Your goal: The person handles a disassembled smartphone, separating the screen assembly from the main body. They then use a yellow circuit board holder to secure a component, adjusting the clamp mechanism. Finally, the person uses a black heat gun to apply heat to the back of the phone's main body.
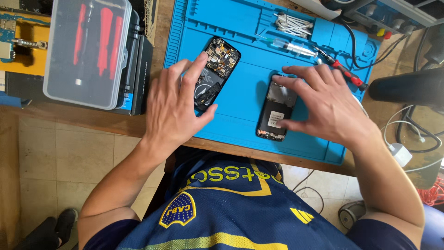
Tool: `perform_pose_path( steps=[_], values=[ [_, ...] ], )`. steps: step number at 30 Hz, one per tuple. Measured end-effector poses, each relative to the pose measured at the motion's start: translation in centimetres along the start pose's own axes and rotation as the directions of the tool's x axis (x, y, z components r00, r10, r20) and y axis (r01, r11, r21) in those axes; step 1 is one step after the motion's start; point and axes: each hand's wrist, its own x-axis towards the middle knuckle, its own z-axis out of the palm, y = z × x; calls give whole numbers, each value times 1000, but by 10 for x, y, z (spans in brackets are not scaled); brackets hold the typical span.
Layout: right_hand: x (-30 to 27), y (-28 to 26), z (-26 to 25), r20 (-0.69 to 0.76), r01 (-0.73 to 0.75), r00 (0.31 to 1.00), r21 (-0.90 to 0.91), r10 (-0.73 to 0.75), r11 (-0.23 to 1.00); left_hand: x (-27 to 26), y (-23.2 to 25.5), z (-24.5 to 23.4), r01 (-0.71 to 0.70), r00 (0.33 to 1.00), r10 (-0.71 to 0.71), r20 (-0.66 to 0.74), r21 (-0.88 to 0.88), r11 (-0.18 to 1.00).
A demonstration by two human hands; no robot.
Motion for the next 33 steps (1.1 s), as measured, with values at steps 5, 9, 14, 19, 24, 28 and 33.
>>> perform_pose_path(
  steps=[5, 9, 14, 19, 24, 28, 33],
  values=[
    [-9, -2, 7, 49, 136, 990, -127, -131, 982, -4, 6, 6, 54, 997, -52, -51, 35, 998],
    [-13, -8, 9, 34, 176, 984, -299, -174, 938, -7, 7, 8, 103, 992, -98, -74, 64, 993],
    [-6, -4, 2, 49, 127, 992, -427, -117, 895, -8, 6, 8, 109, 993, -111, -51, -28, 994],
    [6, 3, -3, 125, 114, 990, -469, -62, 876, -6, 5, 7, 93, 993, -92, -68, 14, 996],
    [6, 10, 6, 218, 121, 976, -546, 1, 829, 0, 8, 3, 87, 991, -84, -103, 22, 996],
    [3, 9, 13, 225, 66, 974, -402, 29, 913, -2, 8, 5, 105, 990, -105, -99, -6, 994],
    [1, 9, 14, 222, -25, 974, -126, 53, 992, -3, 8, 4, 117, 991, -117, -66, -13, 993]
  ],
)
